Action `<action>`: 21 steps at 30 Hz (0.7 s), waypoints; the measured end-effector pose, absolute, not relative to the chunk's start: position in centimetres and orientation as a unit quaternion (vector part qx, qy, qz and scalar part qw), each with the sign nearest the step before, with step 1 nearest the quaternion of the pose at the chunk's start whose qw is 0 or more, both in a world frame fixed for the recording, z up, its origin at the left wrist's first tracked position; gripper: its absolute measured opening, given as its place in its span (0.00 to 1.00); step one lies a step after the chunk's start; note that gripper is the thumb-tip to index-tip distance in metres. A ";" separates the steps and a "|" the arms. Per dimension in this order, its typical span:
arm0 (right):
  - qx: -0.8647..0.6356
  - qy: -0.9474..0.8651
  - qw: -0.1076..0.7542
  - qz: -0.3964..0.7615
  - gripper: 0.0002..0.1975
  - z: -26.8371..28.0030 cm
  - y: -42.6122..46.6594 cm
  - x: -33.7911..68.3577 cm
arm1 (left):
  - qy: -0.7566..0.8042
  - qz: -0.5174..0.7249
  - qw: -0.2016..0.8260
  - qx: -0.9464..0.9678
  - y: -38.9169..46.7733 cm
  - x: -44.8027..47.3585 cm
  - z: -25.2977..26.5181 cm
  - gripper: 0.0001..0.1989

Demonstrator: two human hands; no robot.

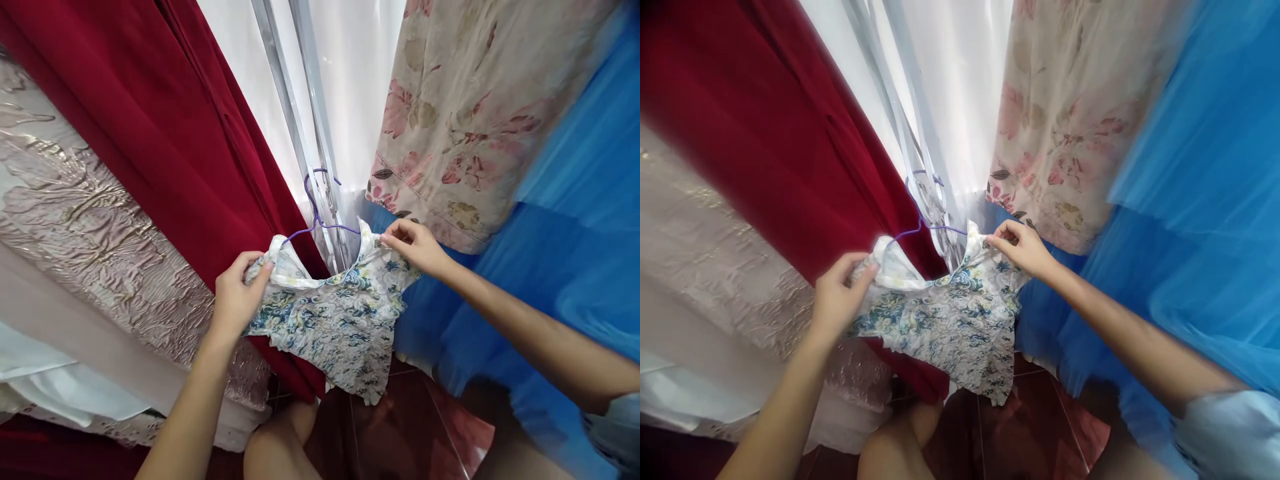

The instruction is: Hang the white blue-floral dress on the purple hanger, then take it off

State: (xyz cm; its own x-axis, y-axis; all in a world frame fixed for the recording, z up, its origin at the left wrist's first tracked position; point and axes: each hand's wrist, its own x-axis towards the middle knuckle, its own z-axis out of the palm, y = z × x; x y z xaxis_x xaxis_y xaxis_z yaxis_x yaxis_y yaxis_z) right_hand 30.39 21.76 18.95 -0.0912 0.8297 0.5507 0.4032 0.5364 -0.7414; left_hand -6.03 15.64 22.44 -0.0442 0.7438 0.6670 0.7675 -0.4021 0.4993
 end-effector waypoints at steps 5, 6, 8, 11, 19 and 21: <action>-0.409 -0.716 0.535 0.185 0.15 18.5 20.7 30.8 | -0.552 -0.494 0.056 -0.669 15.1 -6.1 22.3 0.10; -0.407 -0.711 0.547 0.172 0.14 19.1 20.6 30.8 | -0.552 -0.498 0.069 -0.665 15.0 -6.1 22.6 0.10; -0.407 -0.705 0.564 0.139 0.14 21.2 20.1 30.2 | -0.555 -0.507 0.098 -0.652 14.8 -6.3 23.3 0.11; -0.406 -0.720 0.545 0.141 0.12 24.8 18.2 28.7 | -0.572 -0.509 0.124 -0.631 14.5 -7.6 23.1 0.11; -0.276 -0.708 0.219 0.611 0.09 22.1 8.3 23.2 | -0.590 -0.512 0.055 -0.622 14.2 -8.6 13.5 0.11; -0.212 -0.627 0.144 0.736 0.14 19.3 6.2 21.2 | -0.586 -0.527 -0.036 -0.615 14.0 -5.7 11.6 0.10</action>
